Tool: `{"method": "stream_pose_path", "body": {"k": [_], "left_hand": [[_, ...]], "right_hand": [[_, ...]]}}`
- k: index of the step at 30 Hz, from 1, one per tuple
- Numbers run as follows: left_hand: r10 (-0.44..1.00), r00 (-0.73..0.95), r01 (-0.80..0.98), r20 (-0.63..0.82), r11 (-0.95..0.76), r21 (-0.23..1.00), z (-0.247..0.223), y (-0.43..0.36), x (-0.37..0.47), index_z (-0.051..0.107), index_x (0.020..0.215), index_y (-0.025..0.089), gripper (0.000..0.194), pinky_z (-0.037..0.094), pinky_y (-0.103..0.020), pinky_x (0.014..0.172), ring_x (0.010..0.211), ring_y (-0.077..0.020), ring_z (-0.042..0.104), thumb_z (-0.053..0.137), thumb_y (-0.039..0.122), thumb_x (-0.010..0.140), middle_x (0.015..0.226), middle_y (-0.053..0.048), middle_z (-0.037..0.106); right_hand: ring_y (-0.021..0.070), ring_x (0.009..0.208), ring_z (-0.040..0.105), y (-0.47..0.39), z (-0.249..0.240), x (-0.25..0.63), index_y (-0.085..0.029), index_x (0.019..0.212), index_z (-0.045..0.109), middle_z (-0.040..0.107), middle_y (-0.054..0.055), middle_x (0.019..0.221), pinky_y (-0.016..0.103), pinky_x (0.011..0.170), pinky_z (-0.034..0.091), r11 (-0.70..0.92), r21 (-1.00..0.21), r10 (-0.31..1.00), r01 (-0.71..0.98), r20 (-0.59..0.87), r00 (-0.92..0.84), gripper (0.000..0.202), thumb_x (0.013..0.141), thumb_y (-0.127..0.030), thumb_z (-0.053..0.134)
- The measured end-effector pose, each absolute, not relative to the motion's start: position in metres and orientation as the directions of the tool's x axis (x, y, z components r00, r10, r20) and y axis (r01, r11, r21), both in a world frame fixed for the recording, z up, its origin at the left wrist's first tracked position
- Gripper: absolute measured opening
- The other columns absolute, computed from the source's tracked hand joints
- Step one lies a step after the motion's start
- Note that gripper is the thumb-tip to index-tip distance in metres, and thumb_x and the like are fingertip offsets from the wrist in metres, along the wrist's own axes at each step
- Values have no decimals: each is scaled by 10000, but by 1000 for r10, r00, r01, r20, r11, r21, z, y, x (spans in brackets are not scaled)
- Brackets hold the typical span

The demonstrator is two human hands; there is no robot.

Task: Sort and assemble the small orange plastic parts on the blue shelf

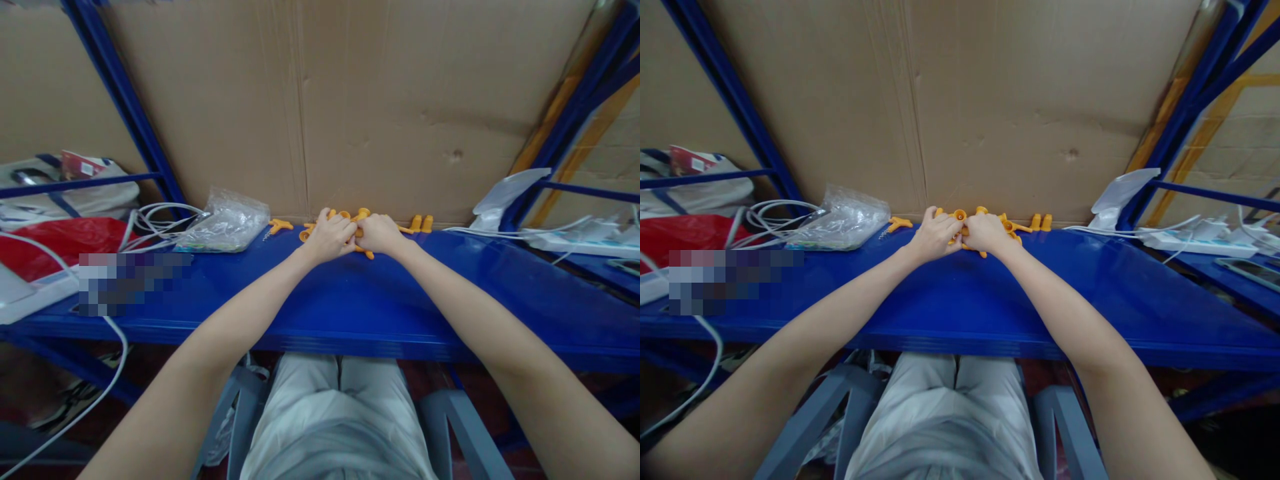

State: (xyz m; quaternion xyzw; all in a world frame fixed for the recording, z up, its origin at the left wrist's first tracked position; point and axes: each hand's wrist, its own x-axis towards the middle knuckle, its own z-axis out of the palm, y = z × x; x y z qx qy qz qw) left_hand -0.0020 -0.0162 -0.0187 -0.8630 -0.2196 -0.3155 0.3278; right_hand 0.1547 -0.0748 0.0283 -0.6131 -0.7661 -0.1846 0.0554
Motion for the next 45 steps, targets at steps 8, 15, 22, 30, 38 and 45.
{"method": "stream_pose_path", "body": {"k": [8,15,22,30,38,45], "left_hand": [[256,705,619,661,-676,-399,-16,-25,1,687,923,166,199,401,-380,775,886,-260,647,503,241,936,857,-101,709],[286,675,646,680,-673,-359,-14,-25,3,692,908,164,186,410,-402,780,866,-275,645,516,222,915,840,-115,702],[240,727,578,643,-719,-385,-13,-22,-3,696,1022,153,234,450,-451,903,985,-284,648,487,210,934,974,-134,716],[181,720,533,670,-763,-367,-16,-13,-8,680,1202,194,317,359,-545,1128,1250,-279,604,449,224,987,1245,-152,711],[198,724,525,661,-779,-342,-12,-13,-8,688,1109,172,313,415,-488,1035,1196,-276,634,396,264,1045,1197,-170,726],[196,762,513,617,-764,-391,-8,-11,-10,671,1045,175,308,425,-421,945,1057,-261,644,401,323,1054,1066,-149,728]], "right_hand": [[318,1059,725,-73,25,155,-120,1138,763,772,208,1087,339,853,511,193,236,917,952,302,-261,372,953,-311,502],[332,1084,720,-73,26,155,-102,1140,755,767,236,1074,354,871,501,194,283,907,939,313,-282,401,974,-321,464],[320,1102,722,-73,30,162,-129,1153,765,775,214,1087,338,869,499,186,301,901,935,328,-284,404,970,-335,469],[276,1043,738,-64,30,178,-171,1128,797,790,147,1088,290,815,498,228,209,920,951,274,-280,406,972,-355,470],[295,1098,728,-62,27,174,-165,1188,773,780,171,1113,307,848,507,180,245,922,953,297,-250,413,984,-357,471],[297,1087,730,-63,28,173,-160,1178,781,781,174,1100,308,844,507,197,238,920,951,290,-263,414,984,-369,480]]}}
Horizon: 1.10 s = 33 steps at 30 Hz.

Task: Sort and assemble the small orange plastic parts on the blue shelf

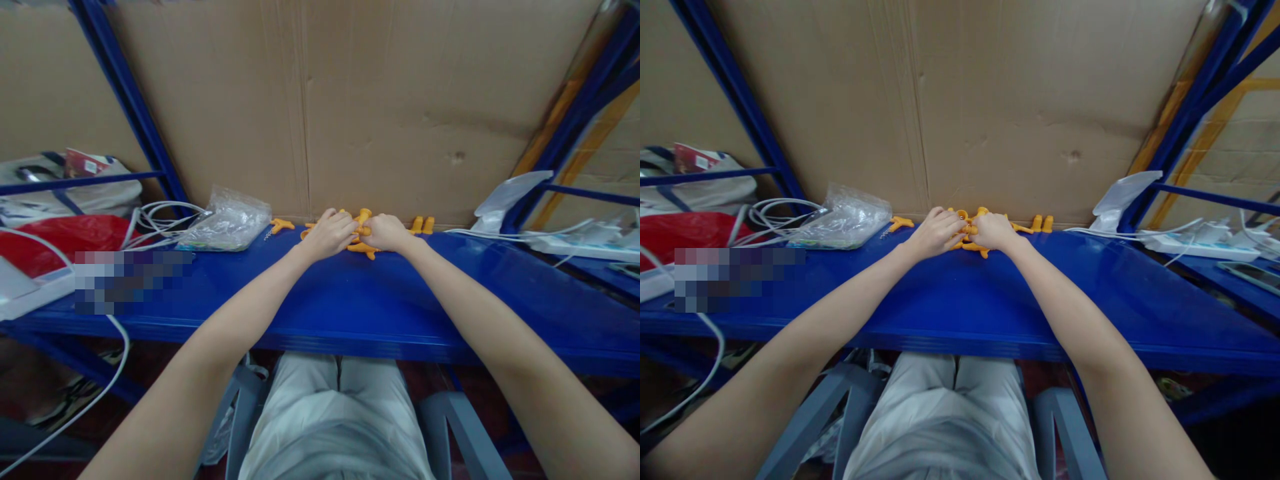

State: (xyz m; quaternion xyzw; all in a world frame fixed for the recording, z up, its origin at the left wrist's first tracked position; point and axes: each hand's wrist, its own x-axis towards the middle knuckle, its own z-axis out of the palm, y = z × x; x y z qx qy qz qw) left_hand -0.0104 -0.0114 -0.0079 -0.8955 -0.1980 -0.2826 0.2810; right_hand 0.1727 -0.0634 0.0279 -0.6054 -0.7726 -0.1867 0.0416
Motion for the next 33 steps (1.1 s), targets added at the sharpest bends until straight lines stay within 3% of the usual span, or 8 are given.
{"method": "stream_pose_path", "body": {"k": [5,11,17,24,30,33], "left_hand": [[130,758,472,639,-785,-400,-9,-2,-17,687,1045,185,333,420,-428,989,1157,-256,632,427,393,1061,1161,-146,728],[144,771,450,620,-812,-371,-8,1,-22,709,900,183,551,436,-420,937,1019,-251,668,362,583,1055,993,-139,746],[208,723,472,659,-845,-251,-7,-4,-19,737,897,197,584,429,-407,929,975,-240,687,385,646,1024,966,-118,761],[382,634,479,673,-876,46,-4,-10,-12,716,711,188,536,440,-326,760,694,-180,653,479,584,982,707,-57,716],[683,492,402,540,-728,555,-2,-15,-6,688,631,185,503,439,-276,621,611,-163,611,562,581,914,620,-47,708],[746,491,317,450,-634,705,-2,-16,-4,662,623,181,504,490,-290,662,644,-180,651,591,600,893,605,-65,706]], "right_hand": [[285,1042,744,-67,28,172,-168,1147,797,789,146,1056,297,807,502,252,216,924,943,236,-300,416,992,-394,484],[292,1005,749,-64,24,169,-145,1157,792,787,171,1034,303,774,502,223,273,922,936,254,-294,431,978,-405,498],[306,1045,740,-63,22,171,-146,1156,790,786,181,1031,316,800,494,222,307,909,925,279,-311,442,983,-385,462],[328,1091,726,-65,27,172,-122,1155,771,777,220,1057,331,810,482,186,348,904,919,306,-299,414,990,-318,446],[318,1023,733,-67,29,171,-87,1171,734,773,243,1035,335,782,446,204,394,877,896,333,-346,382,977,-253,449],[316,972,731,-67,28,170,-62,1157,725,770,254,1001,341,763,427,216,415,863,884,342,-371,375,960,-225,451]]}}
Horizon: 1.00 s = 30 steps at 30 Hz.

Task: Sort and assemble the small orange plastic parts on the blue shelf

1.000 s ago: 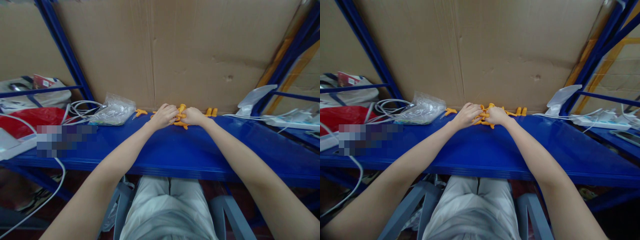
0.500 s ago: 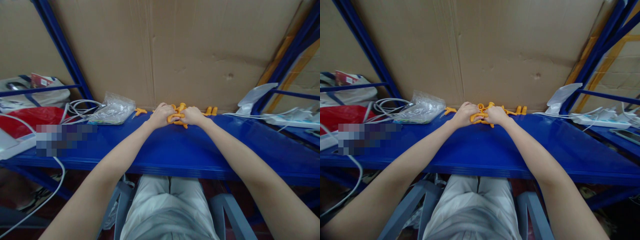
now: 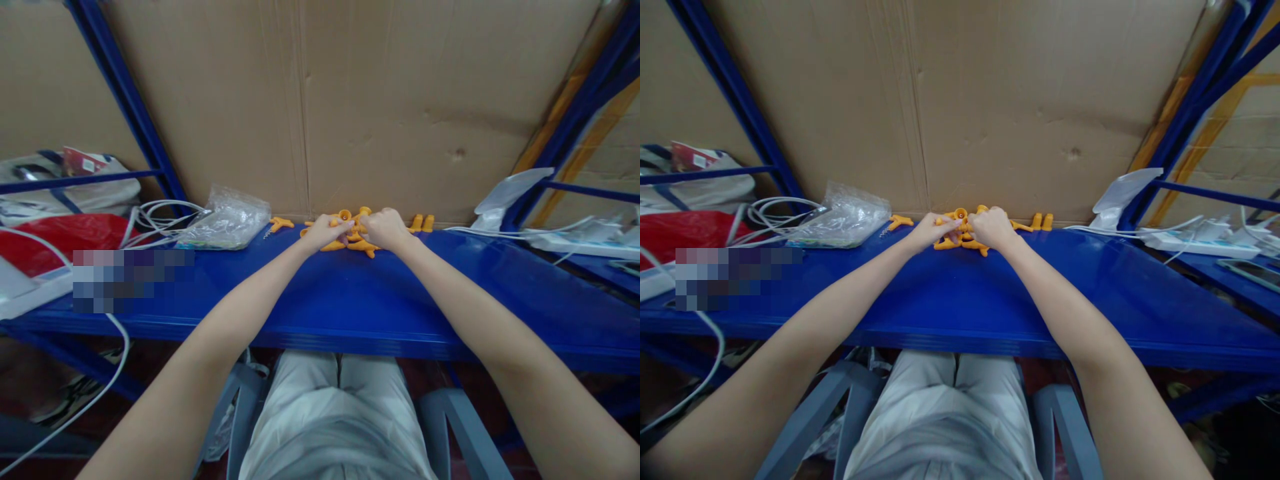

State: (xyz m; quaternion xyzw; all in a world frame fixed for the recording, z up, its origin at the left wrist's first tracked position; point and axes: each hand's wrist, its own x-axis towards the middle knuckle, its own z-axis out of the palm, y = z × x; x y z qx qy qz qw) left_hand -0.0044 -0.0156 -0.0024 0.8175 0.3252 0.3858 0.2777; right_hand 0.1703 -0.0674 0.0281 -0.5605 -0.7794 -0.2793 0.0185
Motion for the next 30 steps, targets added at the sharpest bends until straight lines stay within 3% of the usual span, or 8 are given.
{"method": "stream_pose_path", "body": {"k": [6,16,24,30], "left_hand": [[796,514,245,319,-493,835,-5,-11,-4,684,738,167,433,531,-331,723,665,-203,685,571,533,940,533,-66,657],[795,605,93,35,-114,989,-2,-5,-7,630,884,190,409,564,-365,592,451,-152,597,464,539,1019,708,-53,715],[816,577,56,-44,13,998,0,-9,-11,591,824,187,392,461,-242,453,372,-113,512,466,485,1045,522,5,601],[853,519,16,-47,46,999,-3,-2,-18,521,748,200,398,388,-203,415,335,-97,441,532,485,1025,419,40,471]], "right_hand": [[314,939,721,-65,25,170,-48,1126,732,768,258,965,343,747,396,255,407,837,877,361,-411,364,954,-210,454],[291,918,700,-65,24,168,-38,1142,709,763,234,953,351,746,343,308,441,789,843,377,-485,397,956,-131,371],[285,864,647,-65,17,170,-62,1130,700,749,206,929,350,750,317,366,472,724,802,398,-564,411,993,-345,436],[279,870,621,-55,9,169,-77,1084,709,742,189,934,361,784,312,417,519,649,746,405,-644,421,1027,-372,415]]}}
